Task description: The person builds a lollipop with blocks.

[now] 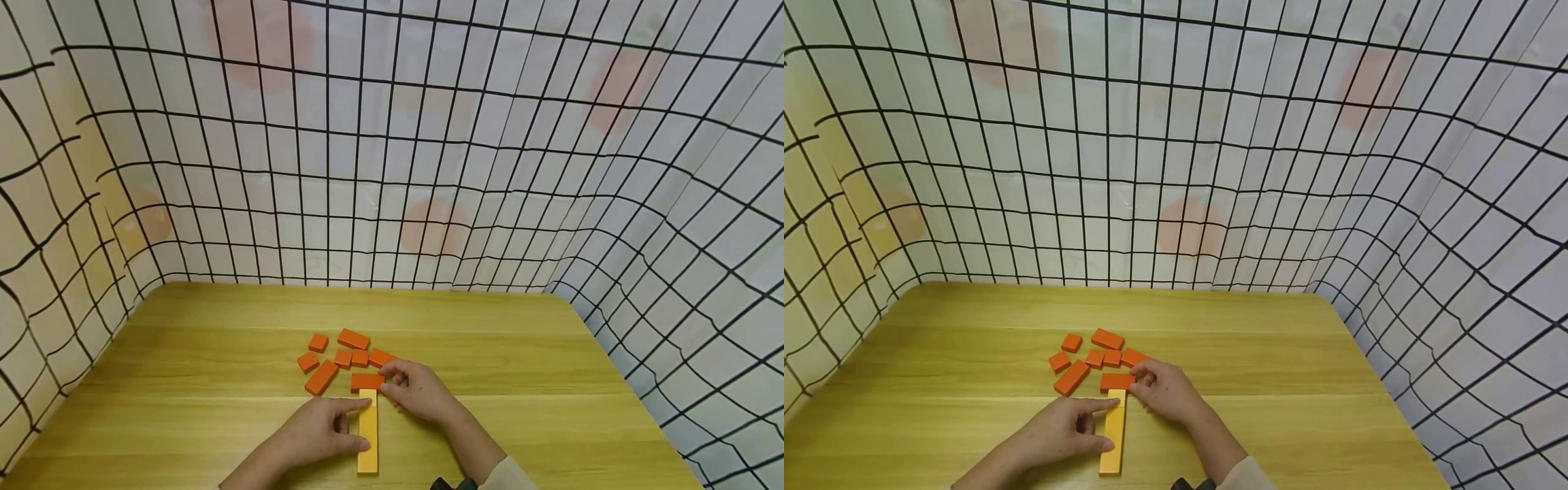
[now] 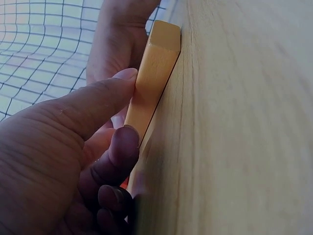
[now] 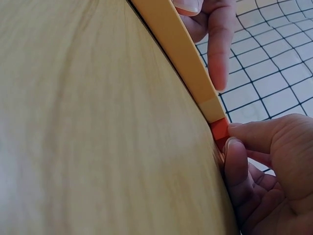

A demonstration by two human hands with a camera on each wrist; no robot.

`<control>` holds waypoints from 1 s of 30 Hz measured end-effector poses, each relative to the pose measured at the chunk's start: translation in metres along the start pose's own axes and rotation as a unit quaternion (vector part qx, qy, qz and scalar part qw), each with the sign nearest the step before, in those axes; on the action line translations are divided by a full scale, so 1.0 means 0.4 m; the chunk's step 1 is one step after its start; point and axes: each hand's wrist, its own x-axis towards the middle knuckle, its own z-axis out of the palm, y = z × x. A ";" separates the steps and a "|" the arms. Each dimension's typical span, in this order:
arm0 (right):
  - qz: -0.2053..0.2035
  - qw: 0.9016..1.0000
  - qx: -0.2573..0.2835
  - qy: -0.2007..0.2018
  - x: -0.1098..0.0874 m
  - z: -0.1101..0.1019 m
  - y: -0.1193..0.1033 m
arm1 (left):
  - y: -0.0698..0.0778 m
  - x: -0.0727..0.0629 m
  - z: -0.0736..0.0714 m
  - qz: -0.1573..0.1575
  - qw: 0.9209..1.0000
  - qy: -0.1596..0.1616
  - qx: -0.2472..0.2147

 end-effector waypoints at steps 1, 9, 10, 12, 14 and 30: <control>0.000 1.000 0.000 0.000 0.000 0.000 0.000 | 0.000 0.000 0.000 0.000 1.000 0.000 -0.001; 0.000 1.000 0.005 -0.001 0.000 -0.003 -0.002 | -0.002 0.004 0.002 -0.003 1.000 0.007 0.003; 0.000 1.000 0.004 -0.001 0.000 -0.003 -0.001 | -0.003 0.004 0.002 -0.003 1.000 0.008 0.004; -0.001 1.000 0.004 -0.001 0.001 -0.002 0.000 | -0.003 0.004 0.002 -0.002 1.000 0.010 0.005; 0.000 1.000 0.004 -0.002 0.001 -0.002 0.000 | -0.004 0.004 0.002 -0.001 1.000 0.010 0.007; 0.002 1.000 0.026 -0.008 -0.003 -0.003 -0.003 | 0.000 0.002 0.000 -0.003 1.000 0.004 0.007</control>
